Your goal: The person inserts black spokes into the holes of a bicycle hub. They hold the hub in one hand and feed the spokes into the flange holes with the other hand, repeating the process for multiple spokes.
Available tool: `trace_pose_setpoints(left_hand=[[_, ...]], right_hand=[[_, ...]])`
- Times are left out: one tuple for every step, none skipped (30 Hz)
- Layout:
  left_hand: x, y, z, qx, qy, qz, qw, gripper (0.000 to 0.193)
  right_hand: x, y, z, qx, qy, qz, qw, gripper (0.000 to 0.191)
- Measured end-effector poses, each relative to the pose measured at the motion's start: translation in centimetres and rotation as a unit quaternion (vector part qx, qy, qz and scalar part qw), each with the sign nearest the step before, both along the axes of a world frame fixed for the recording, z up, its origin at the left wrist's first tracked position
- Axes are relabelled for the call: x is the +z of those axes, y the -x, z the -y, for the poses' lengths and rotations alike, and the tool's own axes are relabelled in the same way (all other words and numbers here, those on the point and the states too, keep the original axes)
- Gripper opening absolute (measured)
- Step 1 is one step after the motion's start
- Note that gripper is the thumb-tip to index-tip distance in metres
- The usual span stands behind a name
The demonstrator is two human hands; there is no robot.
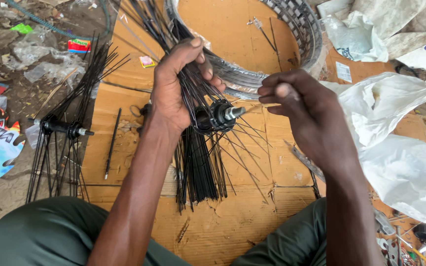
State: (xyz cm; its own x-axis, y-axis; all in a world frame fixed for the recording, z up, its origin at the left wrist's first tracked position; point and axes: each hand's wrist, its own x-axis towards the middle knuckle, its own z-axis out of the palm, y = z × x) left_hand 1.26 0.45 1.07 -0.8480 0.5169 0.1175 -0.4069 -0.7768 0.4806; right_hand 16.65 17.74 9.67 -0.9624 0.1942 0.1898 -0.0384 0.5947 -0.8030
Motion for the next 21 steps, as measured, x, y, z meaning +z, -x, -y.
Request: trace_pose_setpoints(left_hand=[[0.1, -0.1, 0.3, -0.008, 0.002, -0.023, 1.0, 0.022], [0.4, 0.0, 0.5, -0.018, 0.002, -0.049, 0.999, 0.022], [0.7, 0.1, 0.6, -0.027, 0.002, -0.076, 0.997, 0.022], [0.9, -0.1, 0.8, -0.039, -0.006, -0.084, 0.996, 0.022], [1.1, -0.2, 1.0, -0.051, -0.012, -0.092, 0.994, 0.022], [1.4, -0.4, 1.2, -0.062, -0.02, -0.099, 0.993, 0.022], [1.6, -0.4, 1.3, -0.06, -0.011, -0.105, 0.993, 0.021], [1.9, -0.5, 1.3, -0.059, -0.002, -0.11, 0.992, 0.021], [2.0, -0.6, 1.4, -0.057, 0.008, -0.115, 0.992, 0.021], [2.2, -0.7, 1.4, -0.054, 0.01, -0.114, 0.992, 0.021], [2.2, -0.7, 1.4, -0.051, 0.01, -0.114, 0.992, 0.02], [2.3, -0.7, 1.4, -0.048, 0.011, -0.114, 0.992, 0.02], [2.3, -0.7, 1.4, -0.043, 0.011, -0.113, 0.993, 0.021], [2.3, -0.6, 1.4, -0.038, 0.011, -0.112, 0.993, 0.022], [2.2, -0.4, 1.5, -0.032, 0.012, -0.112, 0.993, 0.023], [2.2, -0.2, 1.6, -0.019, 0.02, -0.11, 0.994, 0.024], [2.2, 0.0, 1.7, -0.006, 0.027, -0.106, 0.994, 0.025], [2.1, 0.0, 1.6, 0.006, 0.033, -0.102, 0.994, 0.026], [2.1, 0.2, 1.5, 0.006, 0.027, -0.083, 0.996, 0.026], [2.0, 0.3, 1.5, 0.007, 0.022, -0.064, 0.998, 0.027], [2.0, 0.4, 1.5, 0.008, 0.02, -0.044, 0.999, 0.027]], right_hand=[[-1.2, 0.7, -1.2, 0.007, 0.011, 0.043, 0.999, 0.017], [-2.7, 1.8, -2.5, 0.012, 0.02, 0.082, 0.996, 0.018], [-4.5, 2.9, -3.8, 0.018, 0.029, 0.121, 0.992, 0.018], [-6.7, 3.8, -4.9, 0.036, 0.027, 0.15, 0.988, 0.019], [-9.3, 4.8, -5.7, 0.055, 0.026, 0.18, 0.982, 0.022], [-12.0, 6.0, -6.4, 0.082, 0.003, 0.219, 0.972, 0.025], [-14.6, 7.0, -6.9, 0.108, -0.019, 0.258, 0.96, 0.029], [-17.4, 7.8, -7.0, 0.11, -0.076, 0.263, 0.956, 0.031], [-20.0, 8.3, -6.8, 0.112, -0.131, 0.267, 0.948, 0.034], [-22.4, 8.5, -6.2, 0.139, -0.215, 0.169, 0.952, 0.047], [-24.2, 8.6, -5.8, 0.164, -0.294, 0.067, 0.939, 0.062], [-25.6, 8.3, -5.5, 0.14, -0.276, 0.095, 0.946, 0.045], [-26.8, 8.0, -4.7, 0.116, -0.256, 0.124, 0.952, 0.028], [-27.4, 7.8, -4.1, 0.093, -0.236, 0.153, 0.955, 0.012], [-27.7, 7.8, -3.8, 0.076, -0.012, 0.173, 0.982, 0.02], [-27.8, 7.8, -3.5, 0.055, 0.213, 0.184, 0.958, 0.033], [-27.8, 7.8, -3.2, 0.031, 0.426, 0.188, 0.885, 0.048], [-27.8, 7.5, -3.2, 0.048, 0.207, 0.149, 0.966, 0.038], [-27.7, 7.2, -3.3, 0.063, -0.027, 0.098, 0.993, 0.036], [-27.6, 7.0, -3.3, 0.077, -0.258, 0.043, 0.962, 0.043], [-27.6, 6.7, -3.2, 0.092, -0.296, -0.009, 0.951, 0.04]])
